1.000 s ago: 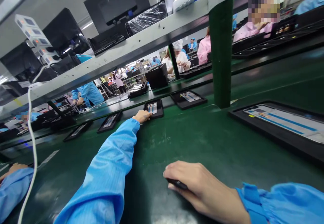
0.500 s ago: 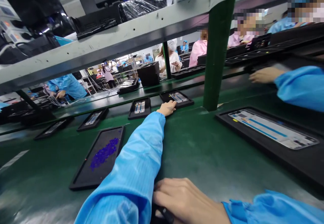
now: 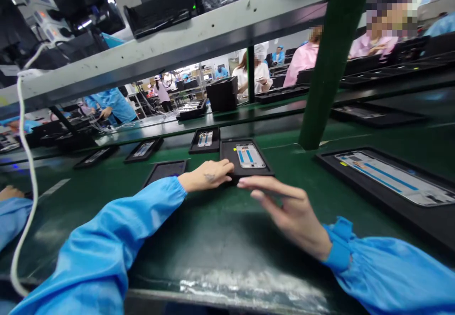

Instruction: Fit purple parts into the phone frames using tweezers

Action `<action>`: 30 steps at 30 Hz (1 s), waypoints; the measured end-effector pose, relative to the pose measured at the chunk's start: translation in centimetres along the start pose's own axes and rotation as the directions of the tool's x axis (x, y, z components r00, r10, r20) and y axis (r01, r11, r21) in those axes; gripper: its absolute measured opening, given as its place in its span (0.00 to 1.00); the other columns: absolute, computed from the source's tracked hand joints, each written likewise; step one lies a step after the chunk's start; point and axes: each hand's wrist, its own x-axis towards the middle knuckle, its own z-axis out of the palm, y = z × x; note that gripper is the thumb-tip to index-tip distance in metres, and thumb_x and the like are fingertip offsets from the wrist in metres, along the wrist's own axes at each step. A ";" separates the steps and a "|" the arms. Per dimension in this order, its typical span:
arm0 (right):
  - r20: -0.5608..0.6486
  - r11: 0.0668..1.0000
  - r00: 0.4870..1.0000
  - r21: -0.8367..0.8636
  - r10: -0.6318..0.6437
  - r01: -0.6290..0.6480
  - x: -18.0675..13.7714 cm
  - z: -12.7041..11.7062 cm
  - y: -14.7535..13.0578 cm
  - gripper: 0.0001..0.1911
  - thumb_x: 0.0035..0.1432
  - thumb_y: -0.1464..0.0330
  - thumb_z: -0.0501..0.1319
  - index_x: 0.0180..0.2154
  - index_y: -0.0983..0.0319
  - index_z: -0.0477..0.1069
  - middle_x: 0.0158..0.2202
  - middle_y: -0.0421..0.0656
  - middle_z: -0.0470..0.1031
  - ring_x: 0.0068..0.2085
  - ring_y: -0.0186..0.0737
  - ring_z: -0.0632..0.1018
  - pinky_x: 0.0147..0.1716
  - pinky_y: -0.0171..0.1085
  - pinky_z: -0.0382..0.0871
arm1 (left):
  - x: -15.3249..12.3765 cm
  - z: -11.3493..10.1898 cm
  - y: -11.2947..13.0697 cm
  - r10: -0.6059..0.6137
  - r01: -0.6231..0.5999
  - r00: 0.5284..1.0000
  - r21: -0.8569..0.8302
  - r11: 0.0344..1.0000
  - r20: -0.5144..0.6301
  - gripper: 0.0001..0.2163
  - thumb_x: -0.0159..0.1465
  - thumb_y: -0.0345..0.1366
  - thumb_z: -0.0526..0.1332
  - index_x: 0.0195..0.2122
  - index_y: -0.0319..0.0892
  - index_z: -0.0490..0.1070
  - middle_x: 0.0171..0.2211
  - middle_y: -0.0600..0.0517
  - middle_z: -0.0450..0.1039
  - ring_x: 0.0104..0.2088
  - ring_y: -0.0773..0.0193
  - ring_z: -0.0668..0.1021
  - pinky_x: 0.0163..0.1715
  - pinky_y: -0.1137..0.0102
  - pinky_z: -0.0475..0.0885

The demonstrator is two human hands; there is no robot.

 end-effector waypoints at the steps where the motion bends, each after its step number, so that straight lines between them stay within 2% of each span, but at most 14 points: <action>1: -0.073 0.997 0.994 -0.010 0.077 -0.078 0.6 -0.3 0.4 0.09 0.69 0.65 0.58 0.46 0.57 0.76 0.43 0.43 0.81 0.46 0.42 0.81 0.50 0.41 0.76 | -2.5 0.0 1.3 0.008 -0.008 1.000 -0.009 1.000 0.006 0.10 0.73 0.39 0.49 0.50 0.41 0.63 0.48 0.46 0.70 0.41 0.61 0.76 0.38 0.67 0.71; 3: -0.209 0.978 0.956 0.028 0.206 -0.204 1.7 -0.7 1.5 0.10 0.67 0.59 0.61 0.44 0.56 0.77 0.42 0.43 0.81 0.45 0.45 0.82 0.48 0.45 0.78 | -7.4 0.3 4.1 0.026 -0.025 0.999 -0.037 0.999 0.024 0.09 0.73 0.39 0.49 0.47 0.42 0.63 0.46 0.48 0.70 0.38 0.62 0.75 0.34 0.67 0.69; 4: -0.234 0.965 0.936 0.083 0.261 -0.249 2.0 -0.6 2.0 0.11 0.65 0.57 0.62 0.43 0.56 0.76 0.42 0.43 0.80 0.44 0.46 0.82 0.46 0.46 0.79 | -9.6 0.4 5.6 0.035 -0.034 0.999 -0.049 0.998 0.027 0.08 0.73 0.39 0.50 0.46 0.42 0.63 0.45 0.49 0.70 0.37 0.62 0.75 0.31 0.67 0.68; 7: -0.192 0.913 0.900 0.201 0.392 -0.354 2.6 0.1 3.6 0.14 0.62 0.54 0.64 0.43 0.56 0.75 0.41 0.44 0.80 0.45 0.48 0.82 0.45 0.47 0.80 | -15.1 0.8 9.7 0.123 -0.121 0.992 -0.108 0.987 0.012 0.08 0.73 0.40 0.49 0.44 0.43 0.63 0.41 0.51 0.70 0.32 0.63 0.72 0.27 0.65 0.65; 10: -0.114 0.875 0.879 0.220 0.463 -0.432 2.6 1.6 4.7 0.17 0.60 0.52 0.65 0.42 0.58 0.74 0.39 0.44 0.80 0.45 0.49 0.82 0.44 0.48 0.80 | -17.9 0.4 12.3 0.179 -0.177 0.984 -0.203 0.963 -0.007 0.10 0.74 0.41 0.48 0.42 0.43 0.63 0.37 0.52 0.70 0.28 0.65 0.69 0.25 0.64 0.64; 13: 0.022 0.835 0.856 0.213 0.516 -0.508 2.6 2.8 5.2 0.20 0.60 0.51 0.65 0.43 0.60 0.73 0.41 0.46 0.80 0.45 0.50 0.82 0.43 0.48 0.80 | -17.9 -0.3 12.8 0.214 -0.217 0.976 -0.249 0.944 -0.040 0.14 0.74 0.46 0.46 0.39 0.44 0.63 0.35 0.53 0.69 0.26 0.66 0.67 0.23 0.64 0.62; 16: 0.101 0.817 0.836 0.178 0.539 -0.548 2.4 3.4 5.6 0.21 0.60 0.50 0.64 0.43 0.61 0.73 0.41 0.47 0.81 0.44 0.50 0.83 0.44 0.48 0.80 | -15.7 -0.4 12.3 0.242 -0.261 0.963 -0.184 0.948 -0.119 0.13 0.74 0.46 0.48 0.43 0.44 0.65 0.38 0.52 0.70 0.27 0.65 0.69 0.21 0.64 0.61; 19: 0.122 0.821 0.834 0.149 0.538 -0.551 2.0 3.2 5.8 0.21 0.59 0.50 0.65 0.43 0.60 0.74 0.40 0.47 0.81 0.44 0.49 0.83 0.48 0.49 0.79 | -12.8 0.1 11.6 0.345 -0.368 0.924 -0.140 0.919 -0.165 0.09 0.73 0.41 0.51 0.47 0.44 0.66 0.42 0.50 0.69 0.29 0.64 0.70 0.19 0.64 0.59; 22: 0.144 0.839 0.841 0.095 0.521 -0.536 1.8 2.9 5.7 0.20 0.60 0.50 0.64 0.43 0.58 0.75 0.41 0.47 0.82 0.44 0.50 0.82 0.49 0.49 0.78 | -11.0 0.3 10.9 0.442 -0.461 0.886 -0.175 0.870 -0.138 0.08 0.72 0.34 0.50 0.47 0.43 0.66 0.42 0.49 0.68 0.30 0.65 0.70 0.18 0.65 0.60; 25: 0.139 0.841 0.834 0.016 0.534 -0.541 2.0 2.6 5.4 0.20 0.61 0.49 0.62 0.43 0.58 0.75 0.41 0.49 0.82 0.44 0.49 0.82 0.48 0.47 0.77 | -10.9 -0.1 10.5 0.497 -0.510 0.860 -0.180 0.841 -0.117 0.12 0.72 0.31 0.48 0.48 0.46 0.69 0.44 0.48 0.69 0.34 0.65 0.74 0.22 0.66 0.66; 28: 0.142 0.804 0.792 -0.151 0.594 -0.575 2.4 2.1 5.5 0.20 0.60 0.48 0.60 0.41 0.56 0.76 0.42 0.51 0.81 0.44 0.50 0.82 0.46 0.46 0.77 | -11.6 -0.7 10.6 0.510 -0.517 0.856 -0.137 0.845 -0.087 0.15 0.71 0.32 0.47 0.49 0.48 0.73 0.48 0.48 0.69 0.37 0.66 0.75 0.26 0.66 0.71; 30: 0.140 0.811 0.813 -0.276 0.565 -0.516 2.5 1.8 6.2 0.21 0.61 0.46 0.58 0.39 0.55 0.77 0.44 0.51 0.81 0.46 0.50 0.82 0.45 0.46 0.76 | -12.1 -1.1 10.6 0.488 -0.491 0.871 -0.118 0.863 -0.055 0.16 0.72 0.33 0.48 0.50 0.50 0.75 0.49 0.48 0.70 0.39 0.66 0.76 0.28 0.67 0.72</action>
